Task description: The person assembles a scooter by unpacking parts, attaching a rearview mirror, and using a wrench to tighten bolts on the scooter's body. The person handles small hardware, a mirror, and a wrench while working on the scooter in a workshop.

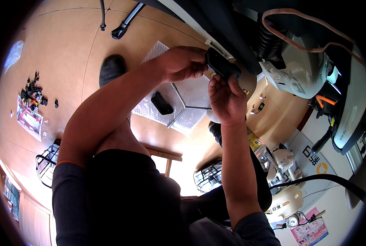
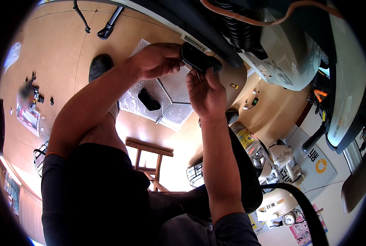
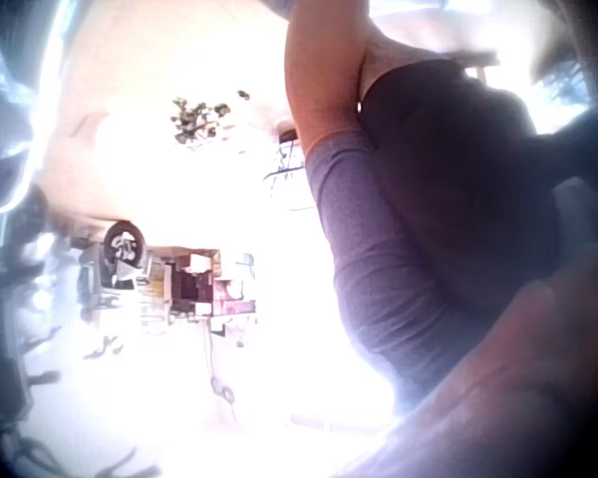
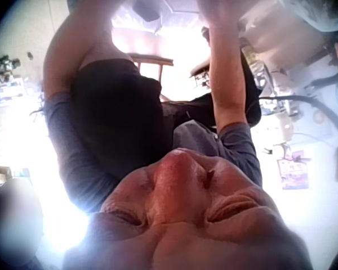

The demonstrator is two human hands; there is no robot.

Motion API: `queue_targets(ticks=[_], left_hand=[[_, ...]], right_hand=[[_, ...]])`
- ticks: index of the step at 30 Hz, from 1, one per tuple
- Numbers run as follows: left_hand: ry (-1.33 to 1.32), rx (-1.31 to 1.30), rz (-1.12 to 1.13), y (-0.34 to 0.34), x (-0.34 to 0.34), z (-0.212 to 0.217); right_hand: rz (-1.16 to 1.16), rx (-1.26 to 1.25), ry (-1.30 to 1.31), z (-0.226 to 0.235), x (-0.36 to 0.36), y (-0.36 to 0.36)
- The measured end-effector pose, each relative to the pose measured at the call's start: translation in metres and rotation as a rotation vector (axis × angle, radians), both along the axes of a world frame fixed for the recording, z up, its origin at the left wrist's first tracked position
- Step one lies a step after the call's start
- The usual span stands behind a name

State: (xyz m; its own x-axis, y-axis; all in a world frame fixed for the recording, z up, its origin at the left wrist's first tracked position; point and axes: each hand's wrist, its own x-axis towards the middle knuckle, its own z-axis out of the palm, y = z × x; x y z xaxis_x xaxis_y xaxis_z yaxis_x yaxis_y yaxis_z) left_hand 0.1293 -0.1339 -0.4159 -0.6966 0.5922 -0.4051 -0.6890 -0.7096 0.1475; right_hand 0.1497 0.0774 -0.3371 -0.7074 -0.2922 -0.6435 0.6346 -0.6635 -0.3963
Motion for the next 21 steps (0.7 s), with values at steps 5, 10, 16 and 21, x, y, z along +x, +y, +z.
queue_targets(ticks=[5, 10, 16, 21], left_hand=[[0.023, 0.088, 0.003, -0.002, 0.0, -0.009], [0.07, 0.089, 0.028, 0.006, 0.003, -0.016], [-0.033, 0.095, -0.003, 0.0, 0.001, 0.004], [0.103, 0.095, 0.042, 0.006, 0.003, -0.019]], right_hand=[[-0.003, -0.004, 0.002, 0.001, 0.001, -0.001], [0.014, -0.014, 0.01, -0.002, 0.0, 0.001], [-0.001, 0.009, 0.0, 0.0, 0.0, -0.002], [0.017, -0.011, 0.015, -0.003, 0.0, -0.001]])
